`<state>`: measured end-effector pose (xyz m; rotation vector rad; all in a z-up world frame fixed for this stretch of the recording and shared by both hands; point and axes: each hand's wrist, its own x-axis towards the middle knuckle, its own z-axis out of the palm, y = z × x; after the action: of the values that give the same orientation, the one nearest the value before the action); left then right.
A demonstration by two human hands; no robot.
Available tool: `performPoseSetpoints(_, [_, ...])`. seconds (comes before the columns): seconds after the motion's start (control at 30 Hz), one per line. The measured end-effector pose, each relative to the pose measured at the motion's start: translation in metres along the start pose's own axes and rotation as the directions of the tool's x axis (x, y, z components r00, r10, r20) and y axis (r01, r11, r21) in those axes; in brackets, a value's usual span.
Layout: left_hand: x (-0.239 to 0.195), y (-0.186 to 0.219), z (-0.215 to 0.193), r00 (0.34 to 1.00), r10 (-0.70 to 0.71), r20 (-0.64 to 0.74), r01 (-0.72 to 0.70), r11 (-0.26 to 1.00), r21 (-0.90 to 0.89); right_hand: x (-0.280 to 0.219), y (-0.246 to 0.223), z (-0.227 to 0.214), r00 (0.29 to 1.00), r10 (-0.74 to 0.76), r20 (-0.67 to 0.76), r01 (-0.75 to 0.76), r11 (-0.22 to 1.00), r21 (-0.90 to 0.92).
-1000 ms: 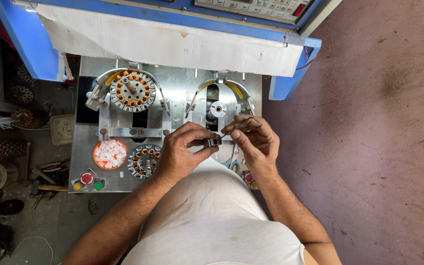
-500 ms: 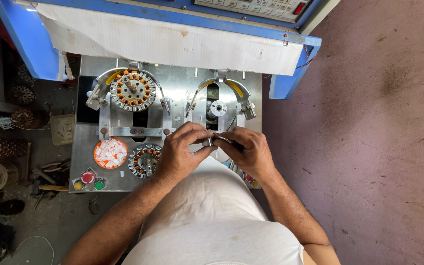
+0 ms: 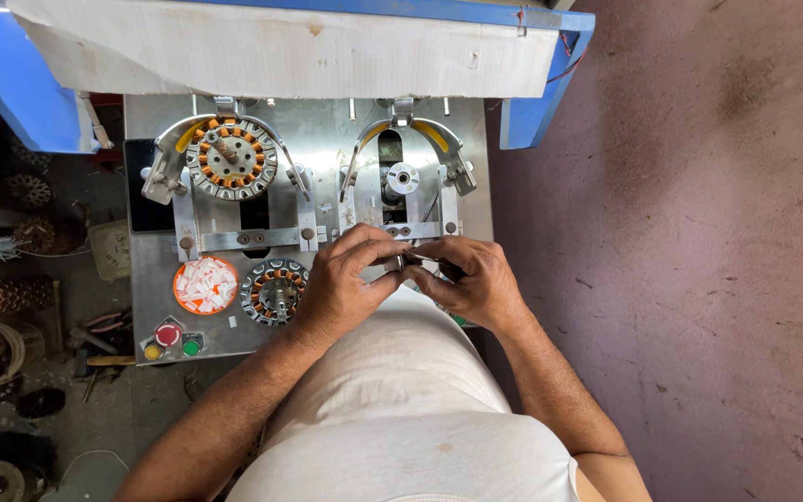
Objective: The person is assembling a small metal component and connecting it to a copper-wound stator by hand and using a small screwdriver on a workbench.
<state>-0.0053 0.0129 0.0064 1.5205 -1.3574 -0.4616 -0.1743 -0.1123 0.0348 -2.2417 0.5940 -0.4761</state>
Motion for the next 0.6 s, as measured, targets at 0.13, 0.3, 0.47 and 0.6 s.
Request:
performPoseSetpoints(0.13, [-0.003,0.004,-0.001,0.999,0.029,0.02,-0.029,1.0,0.011,-0.011,-0.004,0.003,0.999,-0.006,-0.046,0.003,0.998,-0.056])
performPoseSetpoints(0.3, [-0.007,0.006,-0.003,0.998,0.053,0.03,-0.053,0.999,0.007,-0.019,-0.01,0.004,0.999,-0.02,-0.025,0.02,1.0,-0.009])
performPoseSetpoints(0.47, [-0.013,0.008,-0.007,0.998,0.028,0.049,-0.03,0.999,0.034,-0.021,-0.018,0.006,0.999,0.014,-0.036,-0.02,0.985,-0.169])
performPoseSetpoints(0.6, [-0.018,0.006,-0.007,0.998,0.021,0.059,-0.023,0.999,0.033,-0.023,-0.021,0.007,0.996,-0.094,-0.005,0.092,0.982,-0.163])
